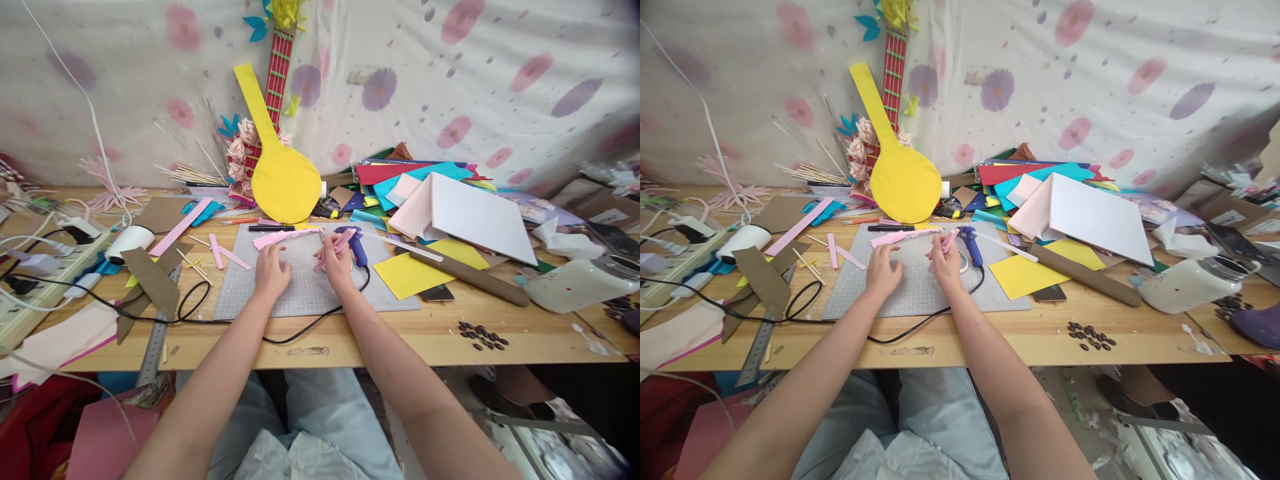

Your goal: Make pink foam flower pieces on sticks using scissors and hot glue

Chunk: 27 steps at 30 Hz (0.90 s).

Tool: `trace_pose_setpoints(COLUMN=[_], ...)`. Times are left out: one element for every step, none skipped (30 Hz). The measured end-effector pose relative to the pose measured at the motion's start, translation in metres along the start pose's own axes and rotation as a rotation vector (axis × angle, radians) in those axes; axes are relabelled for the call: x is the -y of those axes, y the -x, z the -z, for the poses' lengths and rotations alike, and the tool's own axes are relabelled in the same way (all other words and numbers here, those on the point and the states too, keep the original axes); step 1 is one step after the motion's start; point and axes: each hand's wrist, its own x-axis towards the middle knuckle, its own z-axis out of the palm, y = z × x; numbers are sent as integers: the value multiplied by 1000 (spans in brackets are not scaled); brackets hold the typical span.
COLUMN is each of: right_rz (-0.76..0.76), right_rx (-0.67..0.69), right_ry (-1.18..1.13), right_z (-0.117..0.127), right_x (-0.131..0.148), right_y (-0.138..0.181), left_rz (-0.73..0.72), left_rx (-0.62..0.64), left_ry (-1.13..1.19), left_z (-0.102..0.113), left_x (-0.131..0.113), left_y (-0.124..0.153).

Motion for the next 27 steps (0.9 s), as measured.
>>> trace_pose_setpoints(right_rz=[-29, -63, -91, -111, -124, -135, -145, -156, -168, -176, -178, -177, -175, -177, -182, -188, -194, -199, -203, -209, -217, -225, -231, -232, -226, -214, -201], right_rx=[89, 184, 266, 321, 342, 336, 313, 286, 262, 244, 235, 233, 233, 230, 221, 204, 179, 151, 124, 105, 95, 90, 90, 90, 92, 95, 97], right_ry=[58, 123, 187, 242, 284, 309, 319, 320, 317, 311, 304, 300, 295, 289, 278, 262, 242, 219, 194, 169, 147, 130, 124, 130, 148, 171, 197], right_z=[0, 0, 0, -1, -1, -1, -1, -1, -1, -1, -1, -1, -1, -1, -1, -1, -2, -2, -2, -2, -2, -2, -2, -2, -2, -2, -2], right_x=[-3, -6, -9, -12, -15, -17, -19, -21, -22, -23, -24, -25, -26, -26, -27, -28, -29, -29, -30, -31, -31, -31, -31, -30, -30, -29, -28], right_y=[0, 0, -1, -1, -1, -2, -3, -4, -4, -5, -5, -6, -6, -6, -7, -7, -8, -9, -9, -10, -11, -12, -12, -12, -12, -12, -11], left_rz=[41, 63, 71, 78, 91, 112, 142, 182, 227, 278, 335, 395, 449, 483, 488, 458, 395, 304, 193, 80, -27, -114, -158, -172, -162, -129, -92], left_rx=[-5, 8, 40, 89, 147, 205, 249, 270, 264, 232, 184, 132, 80, 28, -22, -63, -89, -89, -50, 24, 121, 214, 281, 340, 398, 458, 517], left_ry=[-50, -98, -142, -183, -218, -246, -270, -290, -309, -328, -345, -359, -366, -365, -356, -341, -322, -301, -281, -266, -257, -253, -256, -261, -266, -269, -269], left_z=[1, 1, 2, 2, 2, 1, 1, 1, 2, 3, 5, 8, 11, 14, 16, 17, 16, 14, 9, 3, -4, -12, -20, -28, -35, -40, -44], left_x=[5, 10, 15, 19, 22, 25, 28, 31, 35, 38, 41, 44, 47, 48, 48, 46, 43, 38, 32, 25, 19, 13, 8, 4, 1, 0, -1], left_y=[-2, -3, -5, -6, -6, -7, -8, -8, -9, -10, -10, -11, -11, -12, -13, -14, -16, -18, -21, -25, -29, -33, -38, -42, -45, -48, -51])
